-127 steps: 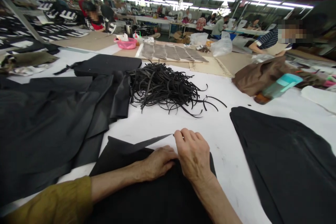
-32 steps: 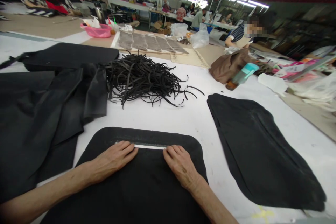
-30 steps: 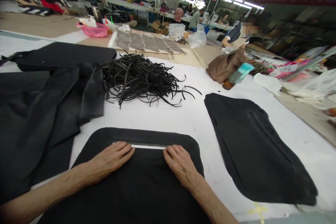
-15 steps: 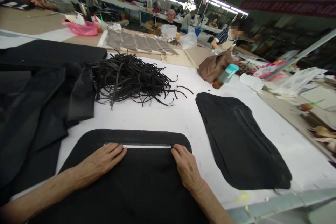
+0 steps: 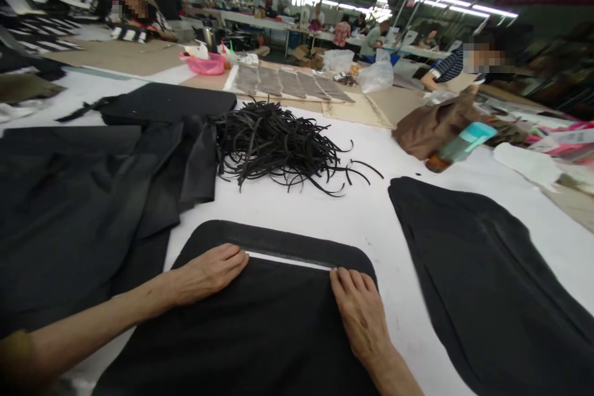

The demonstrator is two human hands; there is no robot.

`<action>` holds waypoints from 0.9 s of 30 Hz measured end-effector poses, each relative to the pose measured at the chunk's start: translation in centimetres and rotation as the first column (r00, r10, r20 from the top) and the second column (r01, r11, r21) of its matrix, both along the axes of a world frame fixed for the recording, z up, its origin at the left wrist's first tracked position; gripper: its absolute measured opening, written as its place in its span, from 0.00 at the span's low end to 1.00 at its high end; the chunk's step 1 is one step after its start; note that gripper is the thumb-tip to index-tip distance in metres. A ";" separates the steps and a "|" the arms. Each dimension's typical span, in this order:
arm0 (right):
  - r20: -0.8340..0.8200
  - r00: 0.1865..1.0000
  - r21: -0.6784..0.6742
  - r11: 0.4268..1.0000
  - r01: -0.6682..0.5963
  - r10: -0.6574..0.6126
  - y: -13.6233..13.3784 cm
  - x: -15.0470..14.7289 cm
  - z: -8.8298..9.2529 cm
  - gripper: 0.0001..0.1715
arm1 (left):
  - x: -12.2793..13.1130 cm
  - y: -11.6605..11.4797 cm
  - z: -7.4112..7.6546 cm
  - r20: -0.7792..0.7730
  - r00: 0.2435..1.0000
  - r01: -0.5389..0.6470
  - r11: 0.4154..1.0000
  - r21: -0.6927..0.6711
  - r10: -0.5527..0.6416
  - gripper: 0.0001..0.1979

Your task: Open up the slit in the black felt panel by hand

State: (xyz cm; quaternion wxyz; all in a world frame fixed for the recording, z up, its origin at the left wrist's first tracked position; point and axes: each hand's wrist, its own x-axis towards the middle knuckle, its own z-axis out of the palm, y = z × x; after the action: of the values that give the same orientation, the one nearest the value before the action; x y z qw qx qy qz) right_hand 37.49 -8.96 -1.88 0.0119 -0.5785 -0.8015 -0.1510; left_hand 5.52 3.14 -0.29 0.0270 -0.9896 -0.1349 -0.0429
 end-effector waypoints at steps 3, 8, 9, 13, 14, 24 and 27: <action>-0.003 1.000 0.028 1.000 -0.009 0.010 -0.1 0.2 -0.3 0.23 | -0.8 0.3 0.4 0.005 1.000 0.011 0.998 0.054 -0.011 0.12; -0.005 0.998 0.072 0.996 -0.055 0.055 -0.3 0.7 -0.9 0.26 | -2.6 0.5 0.6 0.026 1.000 -0.011 0.995 0.104 0.008 0.10; -0.003 0.998 0.076 0.996 -0.055 0.056 -0.3 0.8 -1.0 0.27 | -2.9 0.6 0.5 0.028 1.000 -0.016 0.994 0.109 0.013 0.10; -0.015 0.999 0.083 0.996 -0.044 0.045 -0.5 1.2 -1.7 0.29 | -4.3 1.1 0.3 0.013 0.998 -0.064 0.994 0.087 0.064 0.12; -0.032 0.999 0.084 0.996 -0.031 0.034 -0.6 1.4 -1.8 0.28 | -4.6 1.2 0.3 0.007 0.995 -0.097 0.994 0.055 0.097 0.13; -0.178 0.973 0.071 0.984 0.161 -0.146 1.1 -6.2 0.8 0.17 | -3.0 -1.1 0.3 0.063 0.920 -0.368 0.907 -0.207 0.388 0.23; -0.212 0.977 0.042 0.999 0.023 -0.014 2.1 -10.3 0.2 0.26 | -1.9 -2.0 -0.2 -0.023 0.950 -0.309 0.927 -0.214 0.311 0.27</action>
State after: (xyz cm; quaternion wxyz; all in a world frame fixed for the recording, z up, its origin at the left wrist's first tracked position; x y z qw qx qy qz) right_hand 27.16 -6.83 -1.64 0.1083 -0.5982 -0.7868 -0.1063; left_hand 3.63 1.16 -0.46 -0.0742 -0.9527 -0.2934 -0.0289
